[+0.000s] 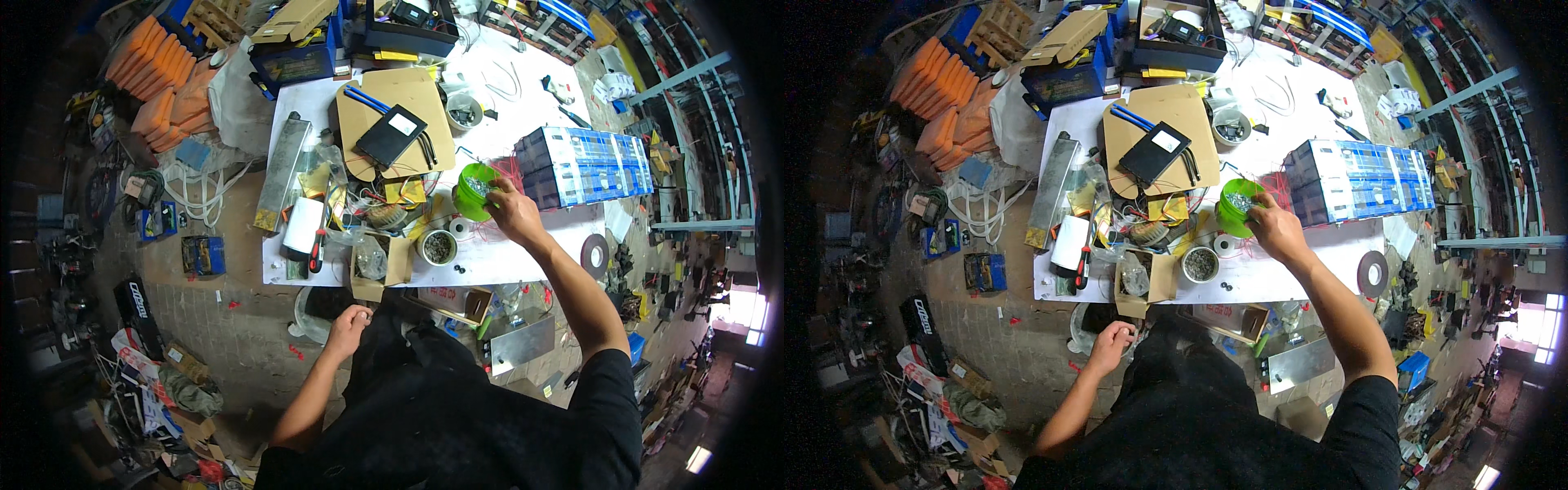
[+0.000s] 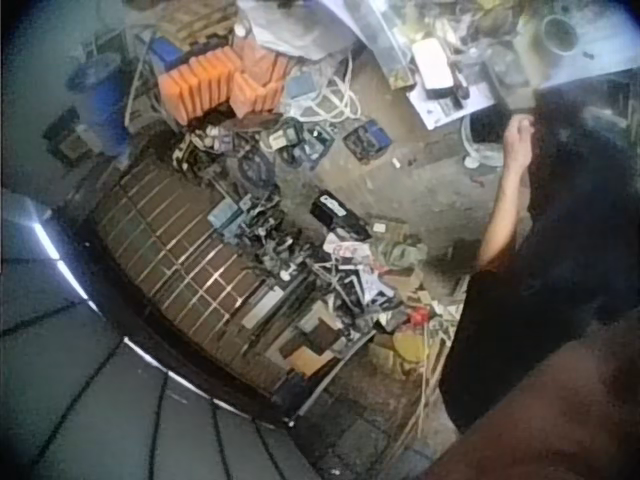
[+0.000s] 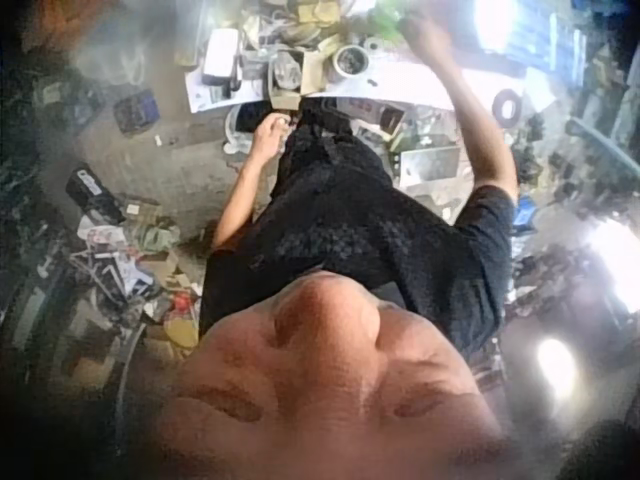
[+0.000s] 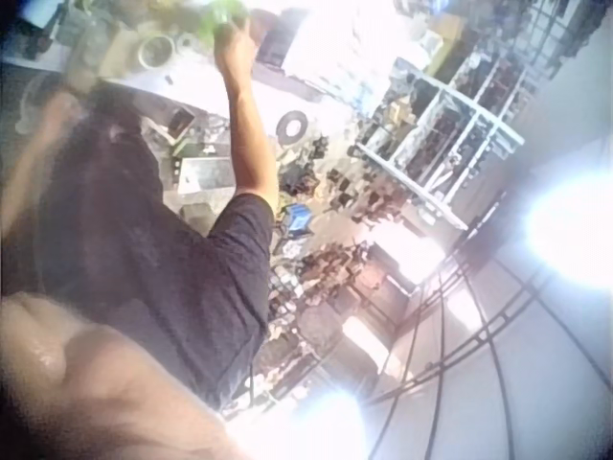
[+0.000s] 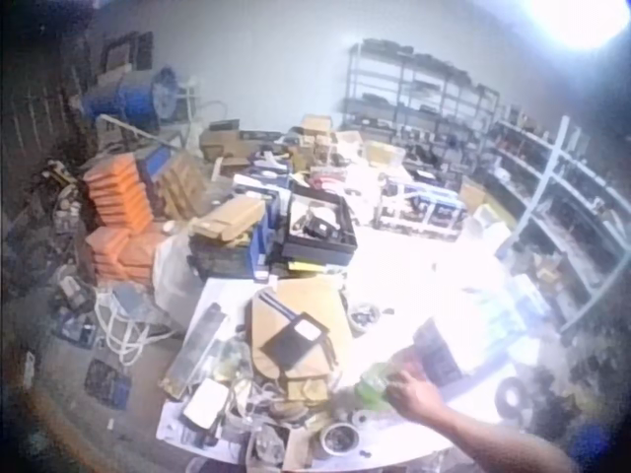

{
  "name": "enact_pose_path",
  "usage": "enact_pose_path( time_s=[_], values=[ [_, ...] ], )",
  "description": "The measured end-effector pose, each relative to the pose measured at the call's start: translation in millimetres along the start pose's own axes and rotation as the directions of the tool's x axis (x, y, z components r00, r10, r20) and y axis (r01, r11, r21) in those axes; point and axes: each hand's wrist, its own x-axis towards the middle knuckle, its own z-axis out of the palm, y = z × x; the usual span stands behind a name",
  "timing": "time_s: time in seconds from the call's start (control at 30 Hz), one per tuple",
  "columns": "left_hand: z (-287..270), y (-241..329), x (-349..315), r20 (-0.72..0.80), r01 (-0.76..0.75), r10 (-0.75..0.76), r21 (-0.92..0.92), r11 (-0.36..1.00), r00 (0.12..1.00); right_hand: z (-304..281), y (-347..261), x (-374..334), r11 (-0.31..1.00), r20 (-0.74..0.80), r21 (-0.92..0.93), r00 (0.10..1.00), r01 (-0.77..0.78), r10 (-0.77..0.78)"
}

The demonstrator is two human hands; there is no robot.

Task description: The person assembles a small metal box by hand, attaching a latch and securing it with screws. They handle small hardware components and use a screwdriver to fasten parts together in a cluttered workshop.

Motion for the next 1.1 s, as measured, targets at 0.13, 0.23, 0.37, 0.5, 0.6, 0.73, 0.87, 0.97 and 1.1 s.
enact_pose_path(
  time_s=[0.13, 0.23, 0.37, 0.5, 0.6, 0.73, 0.87, 0.97, 1.1],
  values=[
    [2, -6, 3, -0.008, -0.002, 0.002, -0.036, 0.999, 1.000, -33, -33, 3, 1.000, -0.009, 0.026, 1.000, 0.010, -0.010],
    [2, 1, 0, -0.018, -0.011, 0.010, -0.055, 0.998, 1.000, -44, -55, 8, 0.999, -0.015, 0.014, 0.999, 0.031, -0.031],
    [-4, -1, -9, -0.045, -0.001, -0.003, -0.089, 0.996, 0.999, -50, -58, 8, 0.995, 0.009, 0.024, 0.995, 0.101, -0.101],
    [-14, -16, -20, -0.072, 0.001, -0.007, -0.081, 0.997, 0.997, -67, -70, 9, 0.995, 0.174, 0.083, 0.982, 0.055, -0.069],
    [-18, -28, -24, -0.063, 0.071, -0.076, -0.078, 0.994, 0.995, -80, -74, 11, 0.972, 0.277, 0.225, 0.961, -0.069, 0.004],
    [-15, -29, -27, -0.149, 0.022, -0.041, -0.131, 0.991, 0.988, -72, -78, 7, 0.850, 0.299, 0.498, 0.954, -0.172, 0.018],
    [-15, -19, -28, -0.152, 0.037, -0.066, -0.187, 0.982, 0.986, -75, -106, 9, 0.954, 0.210, 0.300, 0.974, 0.020, -0.086],
    [-14, -34, -28, -0.173, 0.022, -0.055, -0.186, 0.982, 0.983, -61, -122, 21, 0.951, 0.088, 0.267, 0.978, 0.159, -0.188],
    [-15, -35, -32, -0.197, 0.015, -0.049, -0.170, 0.985, 0.979, -43, -139, 56, 0.924, -0.051, 0.210, 0.947, 0.320, -0.316]
  ],
)
